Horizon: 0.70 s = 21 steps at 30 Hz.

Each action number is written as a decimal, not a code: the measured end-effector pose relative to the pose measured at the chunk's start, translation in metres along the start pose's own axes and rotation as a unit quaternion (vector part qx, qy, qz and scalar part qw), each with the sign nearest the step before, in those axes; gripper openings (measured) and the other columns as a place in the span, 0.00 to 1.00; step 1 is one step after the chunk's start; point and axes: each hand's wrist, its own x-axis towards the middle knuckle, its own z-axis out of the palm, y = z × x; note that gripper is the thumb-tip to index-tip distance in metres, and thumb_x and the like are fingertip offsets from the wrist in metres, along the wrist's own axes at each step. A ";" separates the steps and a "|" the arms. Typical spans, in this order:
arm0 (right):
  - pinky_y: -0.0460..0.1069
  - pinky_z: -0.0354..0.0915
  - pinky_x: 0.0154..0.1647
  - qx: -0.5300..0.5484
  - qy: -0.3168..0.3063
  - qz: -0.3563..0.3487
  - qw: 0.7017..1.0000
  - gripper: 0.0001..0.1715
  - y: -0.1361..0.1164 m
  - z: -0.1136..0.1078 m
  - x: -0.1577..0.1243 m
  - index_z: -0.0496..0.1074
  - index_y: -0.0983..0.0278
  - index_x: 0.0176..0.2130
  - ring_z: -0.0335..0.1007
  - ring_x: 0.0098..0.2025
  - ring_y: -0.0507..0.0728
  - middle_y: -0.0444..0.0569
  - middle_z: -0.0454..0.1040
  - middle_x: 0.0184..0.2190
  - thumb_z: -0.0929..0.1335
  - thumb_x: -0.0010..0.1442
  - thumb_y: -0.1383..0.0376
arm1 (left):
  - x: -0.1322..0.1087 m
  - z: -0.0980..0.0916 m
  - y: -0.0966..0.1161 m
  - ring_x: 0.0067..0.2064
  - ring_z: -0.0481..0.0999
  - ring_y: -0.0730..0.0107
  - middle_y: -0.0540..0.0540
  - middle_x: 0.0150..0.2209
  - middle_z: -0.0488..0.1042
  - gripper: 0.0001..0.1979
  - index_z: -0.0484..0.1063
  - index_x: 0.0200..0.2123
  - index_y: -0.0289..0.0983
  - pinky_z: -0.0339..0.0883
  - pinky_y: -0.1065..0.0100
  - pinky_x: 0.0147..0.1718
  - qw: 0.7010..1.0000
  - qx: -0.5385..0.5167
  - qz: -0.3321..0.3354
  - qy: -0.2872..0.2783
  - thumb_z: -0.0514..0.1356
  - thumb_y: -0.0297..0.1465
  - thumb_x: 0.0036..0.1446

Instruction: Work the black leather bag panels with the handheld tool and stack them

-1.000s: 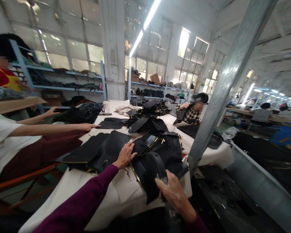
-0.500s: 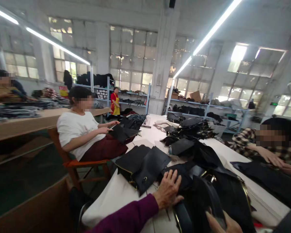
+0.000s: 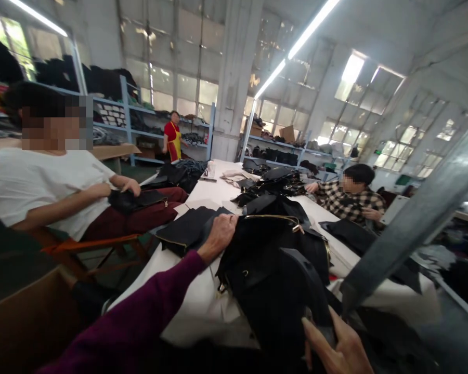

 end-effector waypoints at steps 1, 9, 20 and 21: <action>0.44 0.65 0.26 0.014 -0.017 0.012 1.000 0.15 -0.004 0.000 -0.005 0.66 0.62 0.29 0.69 0.23 0.55 0.42 0.70 0.17 0.62 0.55 0.53 | -0.004 -0.008 -0.005 0.19 0.58 0.77 0.51 0.16 0.60 0.19 0.61 0.16 0.34 0.49 0.71 0.22 0.997 -0.067 -0.042 -0.009 0.50 0.36 0.57; 0.43 0.61 0.19 0.120 -0.115 0.029 0.986 0.10 -0.032 0.031 -0.035 0.62 0.63 0.32 0.65 0.17 0.51 0.37 0.63 0.14 0.61 0.57 0.58 | -0.038 -0.030 -0.037 0.16 0.60 0.78 0.53 0.15 0.61 0.17 0.58 0.17 0.35 0.59 0.72 0.17 0.892 -0.358 -0.269 -0.068 0.58 0.39 0.48; 0.42 0.61 0.16 0.172 -0.157 -0.035 0.972 0.08 -0.076 0.089 -0.014 0.60 0.63 0.32 0.65 0.16 0.50 0.38 0.65 0.15 0.62 0.57 0.61 | -0.088 -0.054 -0.045 0.20 0.67 0.76 0.50 0.20 0.68 0.14 0.64 0.22 0.33 0.66 0.70 0.21 0.842 -0.463 -0.257 -0.109 0.60 0.38 0.48; 0.42 0.61 0.15 0.173 -0.166 -0.040 0.970 0.08 -0.079 0.092 -0.011 0.60 0.63 0.32 0.65 0.16 0.50 0.39 0.65 0.15 0.62 0.57 0.60 | -0.097 -0.053 -0.049 0.21 0.67 0.76 0.50 0.20 0.68 0.15 0.65 0.23 0.32 0.66 0.71 0.22 0.840 -0.470 -0.244 -0.119 0.60 0.39 0.48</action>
